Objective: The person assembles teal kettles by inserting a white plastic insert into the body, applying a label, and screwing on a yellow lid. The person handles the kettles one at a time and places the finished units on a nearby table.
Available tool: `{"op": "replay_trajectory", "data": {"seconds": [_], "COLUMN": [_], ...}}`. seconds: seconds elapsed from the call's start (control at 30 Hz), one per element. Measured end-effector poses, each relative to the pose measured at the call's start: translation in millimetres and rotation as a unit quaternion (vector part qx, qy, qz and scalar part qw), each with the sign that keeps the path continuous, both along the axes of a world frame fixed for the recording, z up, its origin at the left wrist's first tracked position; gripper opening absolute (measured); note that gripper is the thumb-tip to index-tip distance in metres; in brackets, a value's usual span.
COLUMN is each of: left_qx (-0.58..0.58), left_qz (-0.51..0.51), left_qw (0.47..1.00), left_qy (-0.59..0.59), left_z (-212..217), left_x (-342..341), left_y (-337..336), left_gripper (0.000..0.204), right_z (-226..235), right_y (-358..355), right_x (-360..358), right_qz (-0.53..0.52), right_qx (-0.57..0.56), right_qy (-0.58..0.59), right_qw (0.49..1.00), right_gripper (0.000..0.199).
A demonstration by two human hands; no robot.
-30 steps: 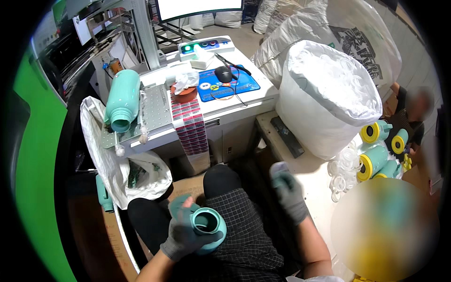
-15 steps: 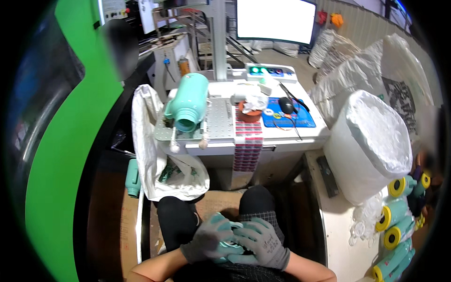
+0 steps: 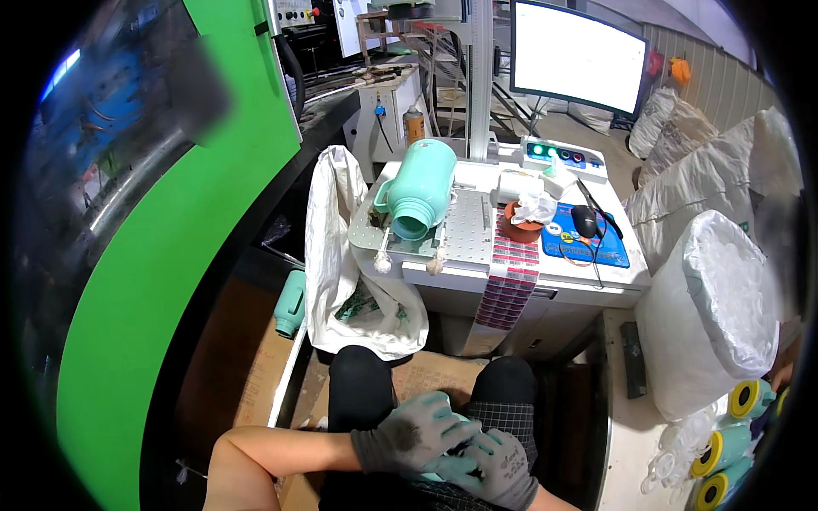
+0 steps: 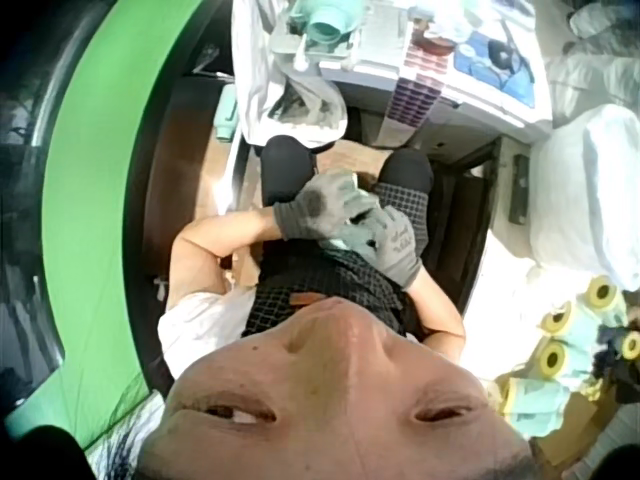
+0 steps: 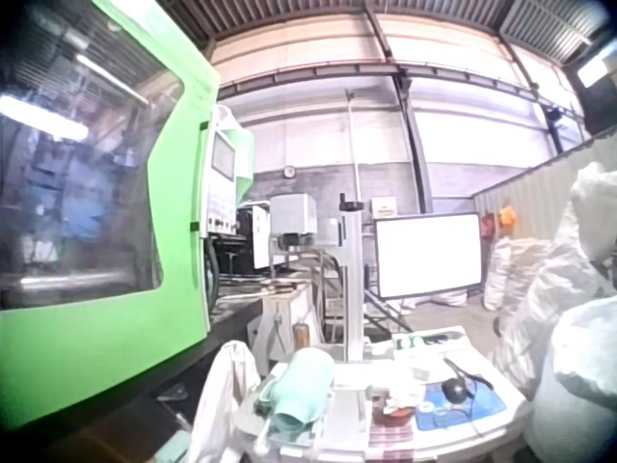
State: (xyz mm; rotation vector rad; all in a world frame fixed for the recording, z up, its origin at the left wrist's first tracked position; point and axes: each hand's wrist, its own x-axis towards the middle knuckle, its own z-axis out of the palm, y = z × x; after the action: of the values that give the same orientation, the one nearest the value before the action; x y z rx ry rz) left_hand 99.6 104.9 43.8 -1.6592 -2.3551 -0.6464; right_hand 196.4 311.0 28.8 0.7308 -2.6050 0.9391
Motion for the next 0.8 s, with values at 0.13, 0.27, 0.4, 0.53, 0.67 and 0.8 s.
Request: {"op": "replay_trajectory", "data": {"seconds": [0.13,0.27,0.4,0.53,0.67,0.8], "left_qx": [-0.038,-0.217,-0.205,-0.282,-0.261,-0.086], "left_qz": [0.046,0.050,-0.034,-0.055,-0.048,-0.040], "left_qw": [0.996,0.973,0.977,0.956,0.963,0.986], "left_qy": [0.059,0.067,0.041,-0.054,-0.043,-0.137], "left_z": [16,39,41,45,41,37], "left_x": [1,-5,-31,-36,-34,-25], "left_y": [6,18,30,33,49,51], "left_gripper": [0.022,0.016,0.014,0.012,0.012,0.026], "right_z": [-7,-10,-1,-4,-7,-18], "right_y": [-11,-16,-10,-7,-11,3], "right_x": [0,-5,-4,-8,-5,12], "right_qz": [-0.056,-0.038,-0.023,-0.010,-0.085,-0.119], "right_qx": [0.020,0.063,0.081,0.043,-0.011,-0.056], "right_qy": [0.047,0.036,-0.017,0.061,0.034,0.061], "right_qw": [0.997,0.997,0.996,0.997,0.996,0.989], "right_gripper": [0.036,0.029,0.024,0.022,0.033,0.035]}}
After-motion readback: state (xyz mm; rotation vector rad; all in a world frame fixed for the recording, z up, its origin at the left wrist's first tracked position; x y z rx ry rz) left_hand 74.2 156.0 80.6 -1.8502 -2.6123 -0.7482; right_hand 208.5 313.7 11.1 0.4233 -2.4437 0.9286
